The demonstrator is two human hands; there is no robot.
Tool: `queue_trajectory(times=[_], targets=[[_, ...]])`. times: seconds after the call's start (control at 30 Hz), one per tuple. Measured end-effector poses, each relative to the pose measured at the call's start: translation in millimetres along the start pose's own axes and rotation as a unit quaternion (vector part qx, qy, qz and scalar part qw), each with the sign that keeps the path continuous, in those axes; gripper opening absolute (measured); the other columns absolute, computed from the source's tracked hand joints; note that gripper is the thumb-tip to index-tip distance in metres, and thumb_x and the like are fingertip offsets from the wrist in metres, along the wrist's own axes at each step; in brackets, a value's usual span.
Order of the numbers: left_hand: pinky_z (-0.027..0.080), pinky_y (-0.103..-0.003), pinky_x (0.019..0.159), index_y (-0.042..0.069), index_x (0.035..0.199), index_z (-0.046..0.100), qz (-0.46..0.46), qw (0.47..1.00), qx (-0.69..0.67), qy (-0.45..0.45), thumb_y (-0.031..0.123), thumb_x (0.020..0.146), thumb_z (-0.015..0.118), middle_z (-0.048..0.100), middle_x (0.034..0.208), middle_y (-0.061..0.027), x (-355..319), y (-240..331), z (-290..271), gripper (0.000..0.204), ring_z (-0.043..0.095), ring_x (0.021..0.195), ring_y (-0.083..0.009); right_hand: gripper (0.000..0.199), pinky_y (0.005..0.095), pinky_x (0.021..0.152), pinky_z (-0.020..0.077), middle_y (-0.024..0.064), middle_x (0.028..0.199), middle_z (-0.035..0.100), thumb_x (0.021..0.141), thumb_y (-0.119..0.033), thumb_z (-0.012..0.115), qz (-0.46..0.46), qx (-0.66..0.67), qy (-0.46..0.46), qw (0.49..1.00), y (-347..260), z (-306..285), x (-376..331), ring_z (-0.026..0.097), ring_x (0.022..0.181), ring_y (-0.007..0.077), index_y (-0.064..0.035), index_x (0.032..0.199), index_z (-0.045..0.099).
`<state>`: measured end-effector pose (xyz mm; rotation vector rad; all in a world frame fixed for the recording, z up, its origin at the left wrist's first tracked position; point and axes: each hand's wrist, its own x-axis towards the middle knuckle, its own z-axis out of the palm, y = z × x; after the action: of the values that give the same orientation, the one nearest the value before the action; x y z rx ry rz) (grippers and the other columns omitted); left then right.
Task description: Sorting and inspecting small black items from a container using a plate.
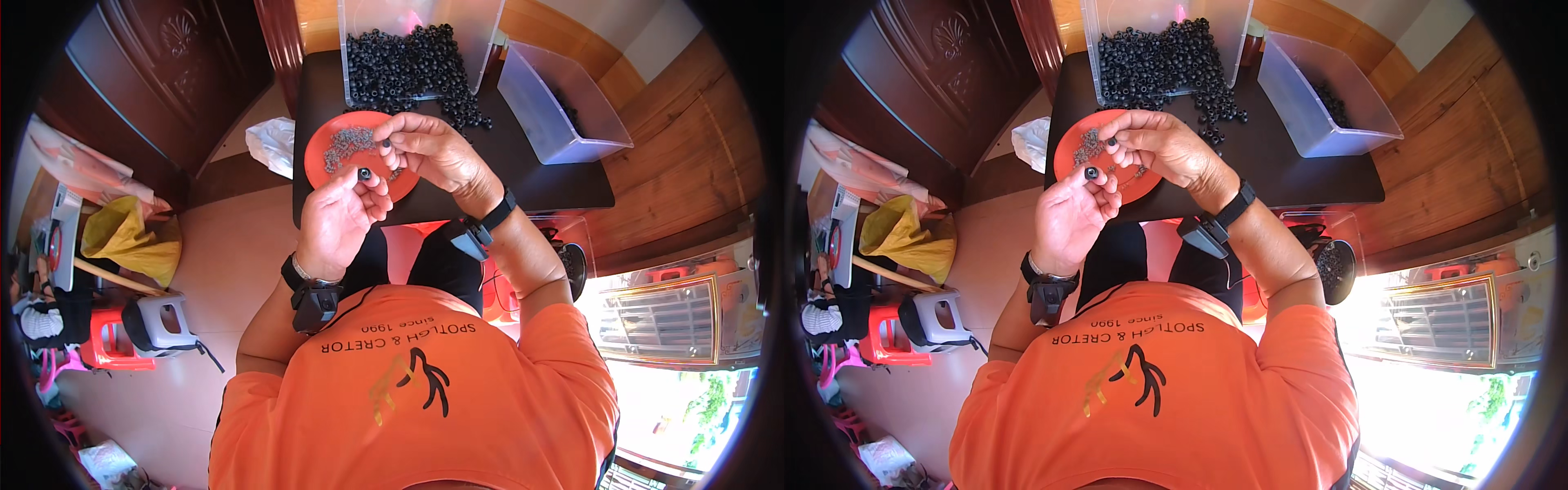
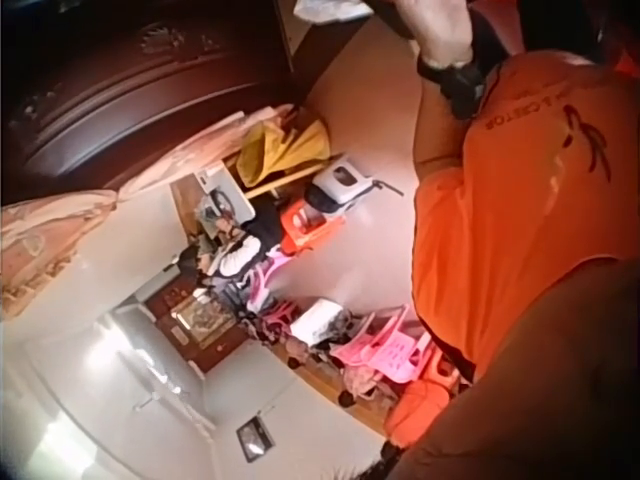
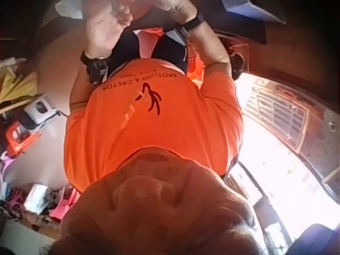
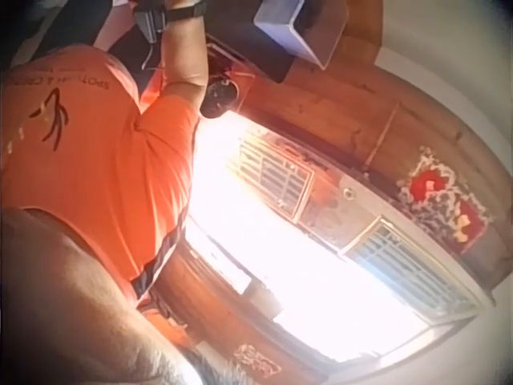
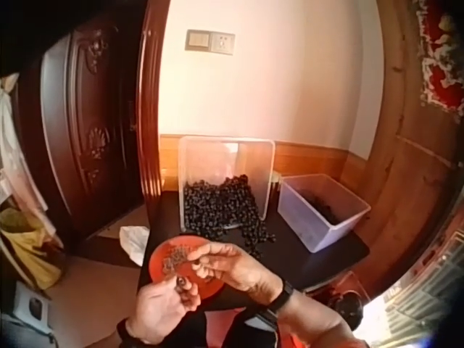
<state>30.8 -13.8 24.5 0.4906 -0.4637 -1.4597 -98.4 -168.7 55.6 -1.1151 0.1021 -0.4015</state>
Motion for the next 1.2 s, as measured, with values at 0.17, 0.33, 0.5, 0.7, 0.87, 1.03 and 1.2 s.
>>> queue_trajectory(times=[0.17, 0.33, 0.5, 0.7, 0.87, 1.03, 1.2], targets=[[0.045, -0.03, 0.073, 0.003, 0.092, 0.056, -0.011, 1.0, -0.013, 0.018, 0.029, 0.097, 0.044, 0.059, 0.089, -0.0095, -3, 0, 1, 0.029, 0.059, 0.079, -0.0204, 0.02, 0.023, 0.073, 0.0494, 0.0053, 0.091, 0.065, 0.09, -0.005, 0.054, 0.029, -0.001, 0.025, 0.999, 11, -3, -3, 0.06, 0.076, 0.0092, 0.0007, 0.107, 0.062], [0.045, -0.031, 0.073, 0.002, 0.092, 0.056, -0.017, 0.999, -0.024, 0.021, 0.03, 0.098, 0.044, 0.059, 0.089, -0.0095, -4, -1, -2, 0.03, 0.059, 0.078, -0.0207, 0.018, 0.0227, 0.074, 0.0486, 0.0035, 0.09, 0.064, 0.091, -0.005, 0.052, 0.024, -0.076, 0.068, 0.994, 6, 16, -8, 0.058, 0.077, 0.0079, 0.0017, 0.104, 0.063], [0.046, -0.03, 0.073, 0.001, 0.091, 0.056, -0.01, 0.999, -0.039, 0.016, 0.029, 0.098, 0.044, 0.058, 0.089, -0.0101, -1, -3, -3, 0.031, 0.058, 0.079, -0.0208, 0.018, 0.0234, 0.075, 0.0484, 0.0021, 0.092, 0.064, 0.09, -0.003, 0.051, -0.002, -0.231, 0.0, 0.973, 15, 20, -13, 0.058, 0.079, 0.0077, 0.0007, 0.102, 0.064], [0.046, -0.03, 0.073, 0.001, 0.091, 0.056, -0.014, 0.999, -0.024, 0.027, 0.028, 0.098, 0.044, 0.059, 0.09, -0.0107, -1, -5, -5, 0.03, 0.058, 0.078, -0.0205, 0.015, 0.0244, 0.077, 0.0493, 0.0043, 0.091, 0.066, 0.084, 0.0, 0.059, 0.03, -0.235, 0.03, 0.971, 18, 16, -15, 0.06, 0.081, 0.0101, 0.0019, 0.098, 0.064], [0.047, -0.031, 0.073, 0.002, 0.089, 0.055, -0.008, 0.999, -0.031, 0.034, 0.028, 0.098, 0.044, 0.059, 0.09, -0.0109, -3, -3, -2, 0.03, 0.058, 0.078, -0.0205, 0.015, 0.0238, 0.078, 0.0496, 0.0058, 0.089, 0.066, 0.083, 0.0, 0.064, 0.02, -0.161, 0.062, 0.985, 17, 11, -12, 0.063, 0.08, 0.0112, 0.001, 0.098, 0.065], [0.047, -0.032, 0.074, 0.001, 0.091, 0.056, -0.012, 0.999, -0.035, 0.015, 0.026, 0.097, 0.046, 0.059, 0.09, -0.0106, -4, -1, -5, 0.027, 0.059, 0.081, -0.0217, 0.012, 0.0261, 0.079, 0.0503, 0.0073, 0.085, 0.067, 0.08, -0.001, 0.069, 0.009, -0.101, 0.081, 0.992, 19, 19, -10, 0.064, 0.079, 0.014, 0.0005, 0.092, 0.067], [0.046, -0.03, 0.071, 0.002, 0.091, 0.054, -0.008, 0.999, -0.026, 0.041, 0.028, 0.097, 0.046, 0.059, 0.088, -0.0097, -4, -2, -4, 0.028, 0.059, 0.077, -0.0204, 0.011, 0.0271, 0.076, 0.0507, 0.0075, 0.082, 0.068, 0.082, -0.004, 0.069, -0.015, -0.117, 0.092, 0.989, 21, 24, -12, 0.065, 0.077, 0.0141, 0.0001, 0.092, 0.067]])
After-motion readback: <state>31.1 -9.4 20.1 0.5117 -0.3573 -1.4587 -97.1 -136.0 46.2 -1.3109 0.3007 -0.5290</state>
